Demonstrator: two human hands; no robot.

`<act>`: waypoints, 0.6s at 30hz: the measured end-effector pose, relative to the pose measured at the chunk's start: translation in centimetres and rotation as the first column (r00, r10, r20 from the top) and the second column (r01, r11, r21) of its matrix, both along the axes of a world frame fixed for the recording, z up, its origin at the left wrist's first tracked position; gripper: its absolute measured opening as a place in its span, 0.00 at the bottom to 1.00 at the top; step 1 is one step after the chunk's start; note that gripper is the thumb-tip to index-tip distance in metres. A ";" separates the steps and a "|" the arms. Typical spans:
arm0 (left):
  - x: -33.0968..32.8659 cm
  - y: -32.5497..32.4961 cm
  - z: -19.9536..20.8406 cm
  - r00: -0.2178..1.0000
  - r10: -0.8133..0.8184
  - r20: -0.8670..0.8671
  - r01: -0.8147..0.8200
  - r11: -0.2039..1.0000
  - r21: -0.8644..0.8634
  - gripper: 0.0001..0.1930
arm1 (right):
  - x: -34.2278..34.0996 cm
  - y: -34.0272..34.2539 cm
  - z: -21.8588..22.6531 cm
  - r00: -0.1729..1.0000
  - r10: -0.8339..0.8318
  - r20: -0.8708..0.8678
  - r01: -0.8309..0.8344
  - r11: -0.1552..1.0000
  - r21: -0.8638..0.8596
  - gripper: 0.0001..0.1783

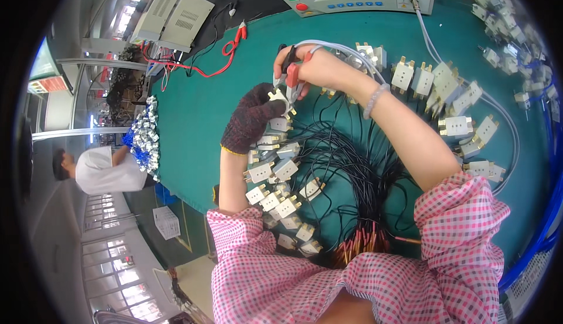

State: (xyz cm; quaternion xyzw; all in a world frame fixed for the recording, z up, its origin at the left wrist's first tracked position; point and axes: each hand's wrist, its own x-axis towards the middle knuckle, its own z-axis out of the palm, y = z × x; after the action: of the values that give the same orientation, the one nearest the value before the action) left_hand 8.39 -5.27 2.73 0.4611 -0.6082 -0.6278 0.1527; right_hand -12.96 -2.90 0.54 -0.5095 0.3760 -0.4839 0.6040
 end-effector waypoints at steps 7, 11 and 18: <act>0.2 -0.5 -1.1 0.995 0.092 -0.037 -0.092 0.995 -0.022 0.18 | 1.3 0.7 0.0 0.992 0.057 -0.114 -0.069 0.992 -0.105 0.09; 0.5 -0.5 -1.3 0.997 0.072 0.017 -0.072 0.996 -0.049 0.18 | 0.9 0.3 -0.5 0.982 0.062 -0.177 -0.084 0.989 -0.119 0.05; 0.6 -0.6 -1.4 0.997 0.055 0.047 -0.053 0.997 -0.062 0.21 | 0.9 -0.9 -3.0 0.930 0.002 -0.367 -0.014 0.999 -0.029 0.07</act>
State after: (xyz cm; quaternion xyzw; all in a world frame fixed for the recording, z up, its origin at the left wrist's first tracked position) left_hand 9.00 -5.82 1.29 0.4876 -0.6180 -0.5931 0.1688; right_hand -12.09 -3.78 -2.41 -0.6017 0.4724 -0.3837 0.5172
